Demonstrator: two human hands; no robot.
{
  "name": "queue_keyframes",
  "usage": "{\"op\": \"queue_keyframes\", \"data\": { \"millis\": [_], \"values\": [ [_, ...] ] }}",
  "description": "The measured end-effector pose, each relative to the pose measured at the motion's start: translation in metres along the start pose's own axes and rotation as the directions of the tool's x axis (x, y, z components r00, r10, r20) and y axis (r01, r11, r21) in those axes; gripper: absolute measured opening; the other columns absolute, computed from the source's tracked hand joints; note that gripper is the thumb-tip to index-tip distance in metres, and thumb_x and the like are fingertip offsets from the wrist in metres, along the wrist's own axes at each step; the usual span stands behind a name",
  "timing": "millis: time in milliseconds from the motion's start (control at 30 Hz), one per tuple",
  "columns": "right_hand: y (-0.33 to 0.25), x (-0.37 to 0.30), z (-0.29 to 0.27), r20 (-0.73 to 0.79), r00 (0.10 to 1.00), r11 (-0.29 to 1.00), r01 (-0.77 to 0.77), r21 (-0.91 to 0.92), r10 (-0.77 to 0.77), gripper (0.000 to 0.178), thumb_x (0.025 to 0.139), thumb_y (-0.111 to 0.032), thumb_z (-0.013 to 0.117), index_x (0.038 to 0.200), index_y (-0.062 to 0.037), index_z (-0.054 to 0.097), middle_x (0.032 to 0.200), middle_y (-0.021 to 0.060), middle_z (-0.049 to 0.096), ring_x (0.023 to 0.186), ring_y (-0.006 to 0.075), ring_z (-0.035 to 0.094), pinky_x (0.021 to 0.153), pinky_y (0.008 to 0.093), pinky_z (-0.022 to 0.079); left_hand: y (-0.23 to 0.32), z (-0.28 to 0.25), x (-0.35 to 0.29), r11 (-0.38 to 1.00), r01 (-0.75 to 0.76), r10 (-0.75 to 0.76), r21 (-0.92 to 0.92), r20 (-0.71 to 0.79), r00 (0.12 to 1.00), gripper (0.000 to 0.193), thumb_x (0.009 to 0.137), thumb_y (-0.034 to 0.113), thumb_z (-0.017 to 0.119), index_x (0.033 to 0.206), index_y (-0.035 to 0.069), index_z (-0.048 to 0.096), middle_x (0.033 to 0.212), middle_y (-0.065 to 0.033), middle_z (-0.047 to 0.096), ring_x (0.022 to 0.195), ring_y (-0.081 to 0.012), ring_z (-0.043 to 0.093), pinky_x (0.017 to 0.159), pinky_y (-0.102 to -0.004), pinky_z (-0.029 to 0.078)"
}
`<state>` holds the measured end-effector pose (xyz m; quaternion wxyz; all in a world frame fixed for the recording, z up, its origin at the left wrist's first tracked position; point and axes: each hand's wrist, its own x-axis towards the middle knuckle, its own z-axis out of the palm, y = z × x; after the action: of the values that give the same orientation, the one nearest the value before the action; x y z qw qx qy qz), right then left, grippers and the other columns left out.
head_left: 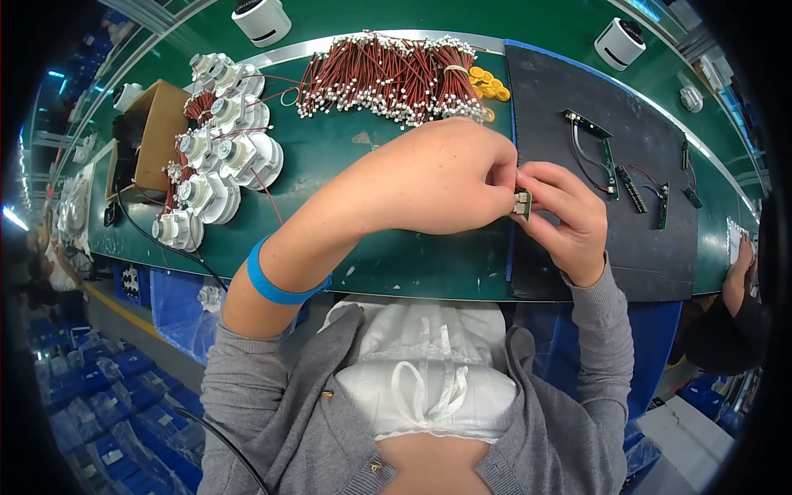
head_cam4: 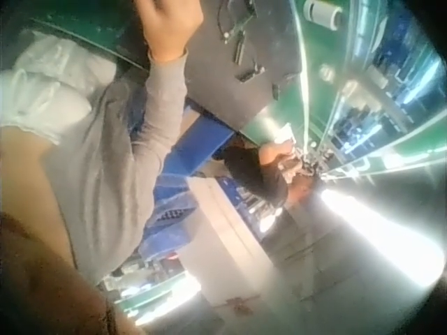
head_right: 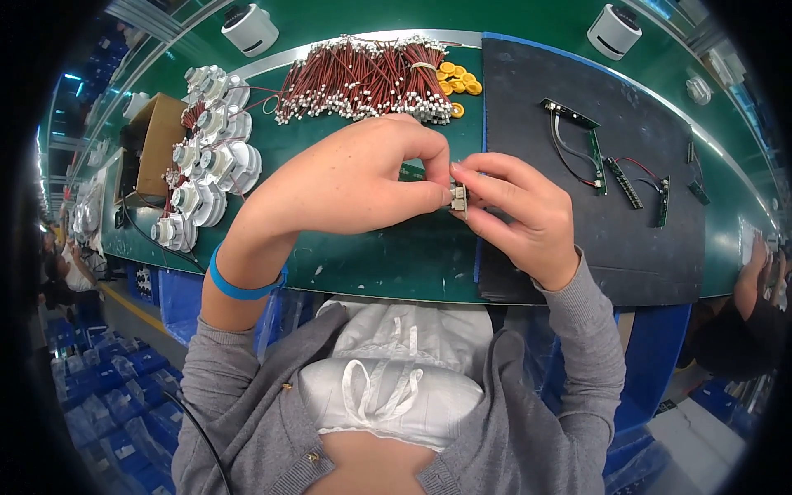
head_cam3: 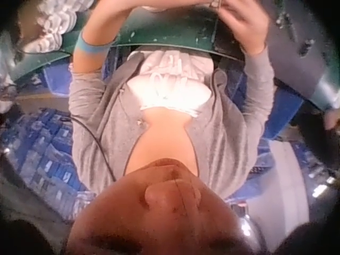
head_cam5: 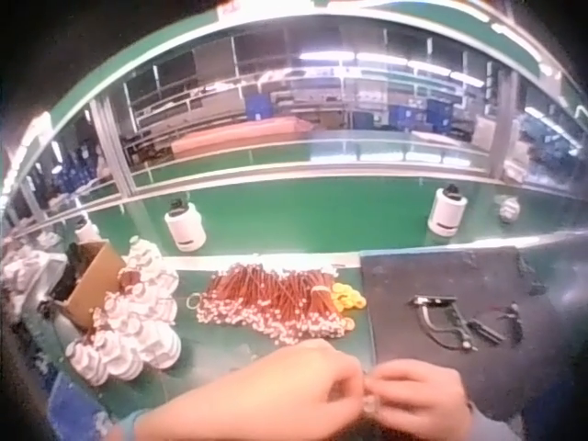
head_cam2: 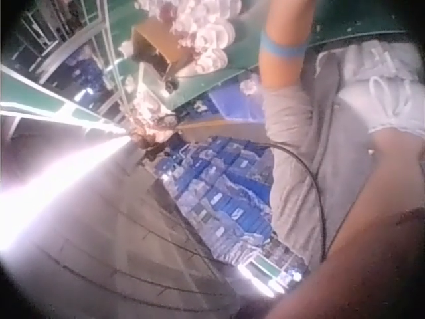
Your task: The person assembles electronic components and wires onto plastic housings by hand, connecting them together on a factory production line.
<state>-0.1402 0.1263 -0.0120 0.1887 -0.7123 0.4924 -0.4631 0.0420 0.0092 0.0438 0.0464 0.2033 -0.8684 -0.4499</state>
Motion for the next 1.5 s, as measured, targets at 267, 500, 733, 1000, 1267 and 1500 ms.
{"op": "queue_keyframes", "data": {
  "millis": [267, 500, 733, 1000, 1267, 1500],
  "values": [
    [-0.001, 0.002, 0.001, 0.012, 1.000, 1.000, 0.004, -0.024, -0.003, 0.037, 0.070, 0.005, 0.071, 0.106, -0.0016, 0.067, 0.102, 0.0116, 0.063, 0.076, 0.0150, 0.064, 0.068, 0.0251, 0.054, -0.006, 0.001, -0.001, 0.992, -0.102, 0.104, 0.075, -0.022, 0.994, 0.017, 0.077, 0.018, 0.060, 0.080, 0.001, 0.062, 0.079, -0.0099, 0.062, 0.085, -0.0257, 0.057, 0.076, -0.0348, 0.045],
    [-0.003, 0.003, 0.000, 0.068, 0.997, 0.995, 0.038, -0.088, -0.032, 0.037, 0.070, 0.005, 0.071, 0.106, -0.0027, 0.067, 0.101, 0.0106, 0.063, 0.078, 0.0167, 0.064, 0.068, 0.0256, 0.053, -0.005, -0.001, -0.004, 0.994, -0.098, 0.098, 0.049, 0.010, 0.995, 0.016, 0.077, 0.017, 0.060, 0.080, 0.002, 0.064, 0.080, -0.0103, 0.063, 0.086, -0.0258, 0.057, 0.077, -0.0352, 0.046],
    [-0.003, 0.002, 0.003, 0.047, 0.999, 0.998, 0.005, -0.055, -0.002, 0.036, 0.070, 0.005, 0.071, 0.106, -0.0013, 0.067, 0.103, 0.0121, 0.063, 0.081, 0.0185, 0.065, 0.069, 0.0264, 0.054, -0.004, 0.000, -0.005, 0.995, -0.054, 0.056, 0.085, -0.026, 0.998, 0.016, 0.077, 0.017, 0.061, 0.080, 0.002, 0.065, 0.081, -0.0116, 0.062, 0.087, -0.0269, 0.058, 0.077, -0.0355, 0.046],
    [0.002, -0.005, 0.008, -0.001, 0.998, 0.960, 0.067, -0.272, -0.070, 0.034, 0.071, 0.003, 0.072, 0.105, 0.0000, 0.066, 0.101, 0.0116, 0.065, 0.081, 0.0184, 0.066, 0.068, 0.0258, 0.054, -0.008, 0.018, -0.002, 0.939, -0.126, 0.193, 0.321, -0.186, 0.963, 0.017, 0.080, 0.016, 0.061, 0.085, 0.001, 0.066, 0.083, -0.0135, 0.063, 0.089, -0.0286, 0.058, 0.079, -0.0361, 0.046],
    [0.001, -0.013, -0.002, -0.030, 0.999, 0.998, -0.029, -0.052, 0.028, 0.038, 0.070, 0.003, 0.074, 0.107, -0.0003, 0.066, 0.101, 0.0115, 0.065, 0.078, 0.0146, 0.065, 0.068, 0.0247, 0.054, -0.002, 0.013, 0.003, 0.999, -0.045, 0.046, 0.027, -0.023, 0.999, 0.019, 0.081, 0.019, 0.061, 0.086, 0.001, 0.067, 0.085, -0.0136, 0.065, 0.086, -0.0271, 0.060, 0.075, -0.0355, 0.047],
    [-0.007, -0.011, -0.005, -0.012, 1.000, 0.996, 0.026, -0.087, -0.028, 0.039, 0.069, 0.001, 0.075, 0.107, -0.0008, 0.066, 0.098, 0.0118, 0.066, 0.077, 0.0183, 0.066, 0.067, 0.0263, 0.054, 0.003, 0.012, 0.002, 0.998, -0.052, 0.051, -0.034, -0.028, 0.998, 0.020, 0.079, 0.020, 0.064, 0.083, 0.000, 0.067, 0.081, -0.0139, 0.063, 0.081, -0.0267, 0.060, 0.071, -0.0348, 0.047]
  ]
}}
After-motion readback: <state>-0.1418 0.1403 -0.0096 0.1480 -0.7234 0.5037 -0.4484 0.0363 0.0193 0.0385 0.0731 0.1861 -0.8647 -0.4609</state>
